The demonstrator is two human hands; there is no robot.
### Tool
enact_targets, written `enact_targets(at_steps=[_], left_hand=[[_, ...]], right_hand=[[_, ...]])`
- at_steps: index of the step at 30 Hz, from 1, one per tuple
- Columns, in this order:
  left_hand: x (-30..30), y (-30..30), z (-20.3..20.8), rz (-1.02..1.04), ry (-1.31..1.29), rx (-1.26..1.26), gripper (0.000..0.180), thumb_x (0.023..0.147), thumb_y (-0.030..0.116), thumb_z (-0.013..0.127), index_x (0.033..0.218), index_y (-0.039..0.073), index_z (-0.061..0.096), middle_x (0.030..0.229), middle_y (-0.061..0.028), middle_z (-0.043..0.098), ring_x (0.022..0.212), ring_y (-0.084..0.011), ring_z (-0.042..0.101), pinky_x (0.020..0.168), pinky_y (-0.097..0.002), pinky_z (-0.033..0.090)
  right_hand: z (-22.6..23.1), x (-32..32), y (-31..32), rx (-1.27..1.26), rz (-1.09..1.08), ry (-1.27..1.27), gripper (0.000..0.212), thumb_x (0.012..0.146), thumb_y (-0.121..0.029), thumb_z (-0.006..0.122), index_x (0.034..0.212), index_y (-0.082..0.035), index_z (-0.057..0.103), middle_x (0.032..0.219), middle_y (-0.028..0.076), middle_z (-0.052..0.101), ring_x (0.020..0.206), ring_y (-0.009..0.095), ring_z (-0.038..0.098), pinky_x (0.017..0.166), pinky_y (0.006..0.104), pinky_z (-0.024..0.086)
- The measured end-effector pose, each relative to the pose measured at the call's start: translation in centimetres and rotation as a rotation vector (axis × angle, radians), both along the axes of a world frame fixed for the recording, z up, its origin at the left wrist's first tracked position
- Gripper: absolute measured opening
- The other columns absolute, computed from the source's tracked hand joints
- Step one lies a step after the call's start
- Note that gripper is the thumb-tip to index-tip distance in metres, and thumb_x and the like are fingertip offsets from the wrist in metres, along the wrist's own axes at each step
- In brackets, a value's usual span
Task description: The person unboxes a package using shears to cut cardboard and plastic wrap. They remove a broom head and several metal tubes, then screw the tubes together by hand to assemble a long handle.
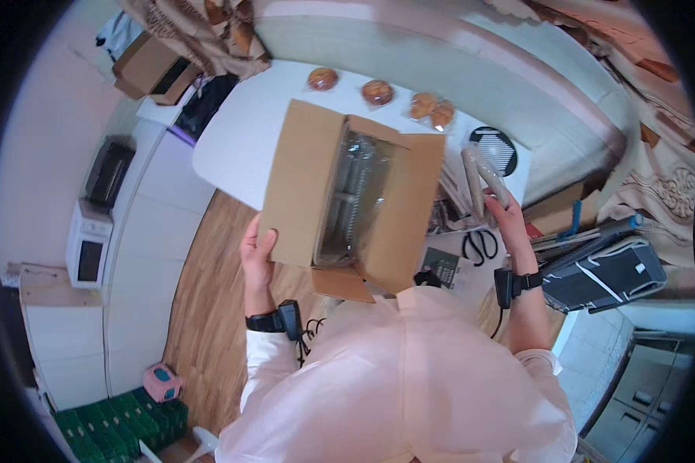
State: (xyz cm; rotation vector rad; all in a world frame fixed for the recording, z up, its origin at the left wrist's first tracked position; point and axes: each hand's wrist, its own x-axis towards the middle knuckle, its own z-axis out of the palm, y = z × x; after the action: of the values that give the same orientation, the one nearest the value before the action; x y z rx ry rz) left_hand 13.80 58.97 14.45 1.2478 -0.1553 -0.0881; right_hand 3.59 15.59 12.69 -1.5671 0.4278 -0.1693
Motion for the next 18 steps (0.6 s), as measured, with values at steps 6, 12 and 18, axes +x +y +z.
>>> enact_targets(at_steps=[6,12,18], left_hand=[[-2.4,0.1,0.9,-0.007,0.006,0.013,0.042,0.081,0.009,0.059,0.119,-0.004,0.046,0.114,-0.0095,0.054,0.104,-0.0159,0.051,0.091,-0.0279,0.038],[-2.8,0.2,1.0,0.002,0.017,0.047,0.041,0.083,0.006,0.055,0.121,-0.003,0.044,0.114,-0.0083,0.054,0.105,-0.0146,0.05,0.09,-0.0273,0.038],[-2.4,-2.3,0.8,-0.072,0.014,0.084,0.04,0.085,0.009,0.055,0.122,-0.001,0.044,0.113,-0.0065,0.054,0.102,-0.0124,0.05,0.088,-0.0251,0.039]], right_hand=[[-7.0,2.6,1.7,-0.438,-0.085,-0.114,0.031,0.083,-0.011,0.055,0.111,0.0,0.048,0.091,0.007,0.059,0.089,0.016,0.055,0.082,0.0274,0.041],[6.4,3.1,7.0,-0.765,0.149,-0.596,0.021,0.077,0.005,0.045,0.096,-0.001,0.052,0.085,0.012,0.058,0.08,0.024,0.057,0.075,0.0306,0.044],[10.5,9.1,14.5,-1.176,1.262,-0.082,0.025,0.077,-0.015,0.049,0.099,-0.002,0.054,0.094,0.014,0.058,0.089,0.03,0.055,0.079,0.0393,0.044]])
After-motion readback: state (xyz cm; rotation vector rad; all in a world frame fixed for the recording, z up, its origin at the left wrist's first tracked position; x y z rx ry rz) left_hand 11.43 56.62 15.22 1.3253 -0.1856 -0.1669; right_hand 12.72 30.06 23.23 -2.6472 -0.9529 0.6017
